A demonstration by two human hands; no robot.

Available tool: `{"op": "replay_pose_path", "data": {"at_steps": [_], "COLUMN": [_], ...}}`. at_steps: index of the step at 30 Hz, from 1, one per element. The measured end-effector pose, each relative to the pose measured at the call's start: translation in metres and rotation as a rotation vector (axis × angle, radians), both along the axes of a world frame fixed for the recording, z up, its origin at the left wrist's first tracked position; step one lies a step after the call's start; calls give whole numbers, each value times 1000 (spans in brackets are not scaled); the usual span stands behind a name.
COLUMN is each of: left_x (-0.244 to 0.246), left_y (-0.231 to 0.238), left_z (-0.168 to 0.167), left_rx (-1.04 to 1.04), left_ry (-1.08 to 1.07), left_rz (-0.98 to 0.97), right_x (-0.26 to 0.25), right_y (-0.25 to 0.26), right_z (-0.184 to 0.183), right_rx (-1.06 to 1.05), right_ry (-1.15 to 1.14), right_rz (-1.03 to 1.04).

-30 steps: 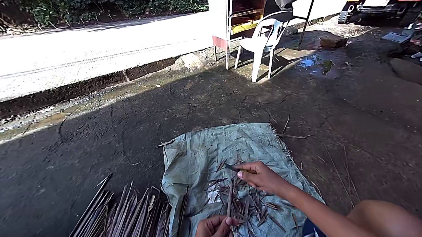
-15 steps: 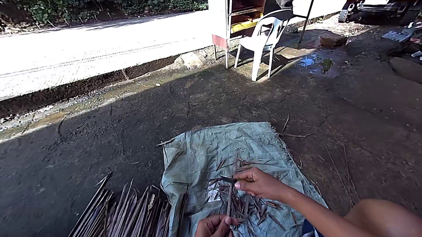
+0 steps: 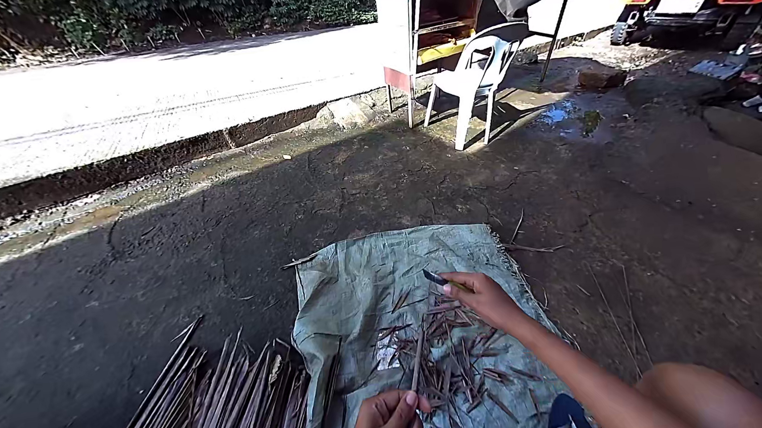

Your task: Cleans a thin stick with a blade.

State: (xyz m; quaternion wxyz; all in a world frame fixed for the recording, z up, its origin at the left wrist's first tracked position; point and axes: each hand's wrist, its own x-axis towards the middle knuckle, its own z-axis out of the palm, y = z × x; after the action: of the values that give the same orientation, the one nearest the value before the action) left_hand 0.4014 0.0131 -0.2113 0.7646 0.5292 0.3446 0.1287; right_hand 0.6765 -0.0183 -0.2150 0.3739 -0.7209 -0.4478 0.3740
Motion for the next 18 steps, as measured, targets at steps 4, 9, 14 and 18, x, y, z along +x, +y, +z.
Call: {"op": "replay_pose_path", "data": {"at_steps": [4, 9, 14, 18], "left_x": [-2, 6, 14, 16], "left_y": [1, 4, -1, 3], "left_z": [2, 6, 5, 5], "left_rx": [-61, -204, -244, -310], "left_ry": [-16, -25, -47, -69], "left_rz": [36, 159, 191, 220], "right_x": [11, -60, -77, -68], "right_y": [-2, -25, -28, -19], "right_z": [-5, -7, -2, -4], "right_rx": [10, -2, -14, 5], "right_ry": [35, 124, -68, -147], "right_rz": [-123, 205, 405, 446]}}
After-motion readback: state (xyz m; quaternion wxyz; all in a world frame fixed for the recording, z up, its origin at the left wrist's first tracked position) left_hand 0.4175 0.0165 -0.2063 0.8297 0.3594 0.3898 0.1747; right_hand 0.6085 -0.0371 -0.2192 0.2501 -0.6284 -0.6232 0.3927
